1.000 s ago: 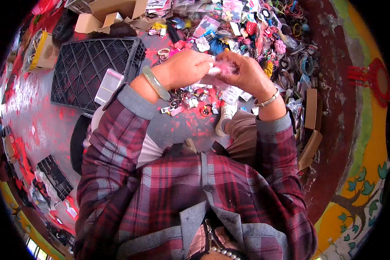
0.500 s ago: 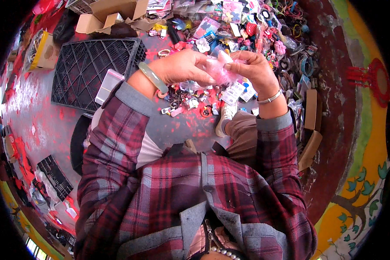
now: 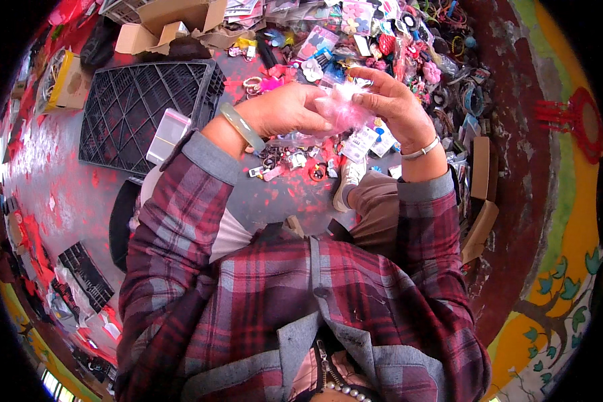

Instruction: The person picks up individual small accessories from the floor and places them into small plastic bags, then places the filled bags into a black crate.

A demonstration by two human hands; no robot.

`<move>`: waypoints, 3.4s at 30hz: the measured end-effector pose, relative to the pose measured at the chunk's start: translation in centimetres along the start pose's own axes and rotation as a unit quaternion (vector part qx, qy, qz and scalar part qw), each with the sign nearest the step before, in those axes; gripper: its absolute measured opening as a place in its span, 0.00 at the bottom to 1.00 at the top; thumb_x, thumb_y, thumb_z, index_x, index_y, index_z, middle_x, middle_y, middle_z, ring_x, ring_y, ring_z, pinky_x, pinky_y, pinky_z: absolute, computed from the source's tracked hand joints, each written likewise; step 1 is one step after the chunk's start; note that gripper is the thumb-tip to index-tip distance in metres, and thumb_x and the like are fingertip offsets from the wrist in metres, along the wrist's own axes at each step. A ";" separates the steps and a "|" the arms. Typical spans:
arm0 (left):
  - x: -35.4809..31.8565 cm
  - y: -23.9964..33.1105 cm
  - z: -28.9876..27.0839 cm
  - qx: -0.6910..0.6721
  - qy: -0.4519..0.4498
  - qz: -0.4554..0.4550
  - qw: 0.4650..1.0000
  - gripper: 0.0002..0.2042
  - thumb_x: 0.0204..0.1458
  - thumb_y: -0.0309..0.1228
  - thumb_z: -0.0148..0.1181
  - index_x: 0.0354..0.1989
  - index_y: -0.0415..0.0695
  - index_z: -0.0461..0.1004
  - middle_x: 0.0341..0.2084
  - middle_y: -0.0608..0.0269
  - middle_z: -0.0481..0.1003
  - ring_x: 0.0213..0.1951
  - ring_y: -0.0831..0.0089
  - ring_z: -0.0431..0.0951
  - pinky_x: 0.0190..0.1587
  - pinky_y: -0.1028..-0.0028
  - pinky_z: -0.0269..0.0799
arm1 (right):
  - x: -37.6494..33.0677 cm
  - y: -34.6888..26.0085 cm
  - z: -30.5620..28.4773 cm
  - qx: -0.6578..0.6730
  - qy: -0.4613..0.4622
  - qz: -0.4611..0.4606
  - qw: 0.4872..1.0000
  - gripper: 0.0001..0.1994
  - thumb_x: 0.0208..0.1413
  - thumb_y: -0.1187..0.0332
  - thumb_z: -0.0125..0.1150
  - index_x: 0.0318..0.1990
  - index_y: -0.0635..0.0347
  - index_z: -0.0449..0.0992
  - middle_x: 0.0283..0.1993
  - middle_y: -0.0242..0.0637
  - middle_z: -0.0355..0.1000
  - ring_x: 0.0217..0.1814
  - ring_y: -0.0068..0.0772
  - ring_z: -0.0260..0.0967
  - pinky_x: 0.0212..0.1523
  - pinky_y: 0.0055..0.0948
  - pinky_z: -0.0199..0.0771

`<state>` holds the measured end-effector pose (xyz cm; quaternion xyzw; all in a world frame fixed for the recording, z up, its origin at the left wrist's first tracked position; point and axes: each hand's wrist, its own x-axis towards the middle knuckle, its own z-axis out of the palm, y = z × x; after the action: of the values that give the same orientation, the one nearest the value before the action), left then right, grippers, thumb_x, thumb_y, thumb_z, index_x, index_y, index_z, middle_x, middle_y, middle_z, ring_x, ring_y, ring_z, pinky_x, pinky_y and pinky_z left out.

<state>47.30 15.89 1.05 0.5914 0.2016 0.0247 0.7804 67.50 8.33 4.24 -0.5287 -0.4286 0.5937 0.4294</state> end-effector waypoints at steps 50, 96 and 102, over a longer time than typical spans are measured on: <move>0.5 -0.7 2.5 0.102 -0.067 -0.034 0.992 0.20 0.53 0.34 0.50 0.52 0.35 0.63 0.45 0.59 0.68 0.46 0.77 0.66 0.49 0.77 0.62 | 0.7 1.6 0.6 -0.384 -0.135 -0.043 0.912 0.25 0.33 0.68 0.66 0.44 0.61 0.69 0.39 0.45 0.72 0.41 0.41 0.70 0.42 0.32 0.69; 0.9 0.9 -0.1 -0.392 0.203 0.201 0.875 0.12 0.49 0.29 0.56 0.41 0.40 0.68 0.35 0.63 0.72 0.38 0.73 0.72 0.41 0.73 0.69 | 1.9 2.0 2.0 0.072 0.011 0.085 0.994 0.08 0.49 0.69 0.58 0.33 0.65 0.76 0.28 0.37 0.74 0.28 0.26 0.73 0.34 0.22 0.72; 1.2 0.5 0.2 -0.379 0.267 0.161 0.871 0.09 0.46 0.23 0.57 0.37 0.41 0.69 0.30 0.64 0.74 0.32 0.75 0.74 0.34 0.75 0.72 | 1.9 2.1 2.0 -0.037 -0.005 0.052 0.998 0.16 0.47 0.67 0.61 0.42 0.68 0.72 0.38 0.37 0.72 0.40 0.23 0.68 0.43 0.23 0.65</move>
<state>48.54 16.21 1.18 0.2457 0.2796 0.3813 0.8462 65.21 9.51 1.86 -0.5628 -0.4238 0.6019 0.3759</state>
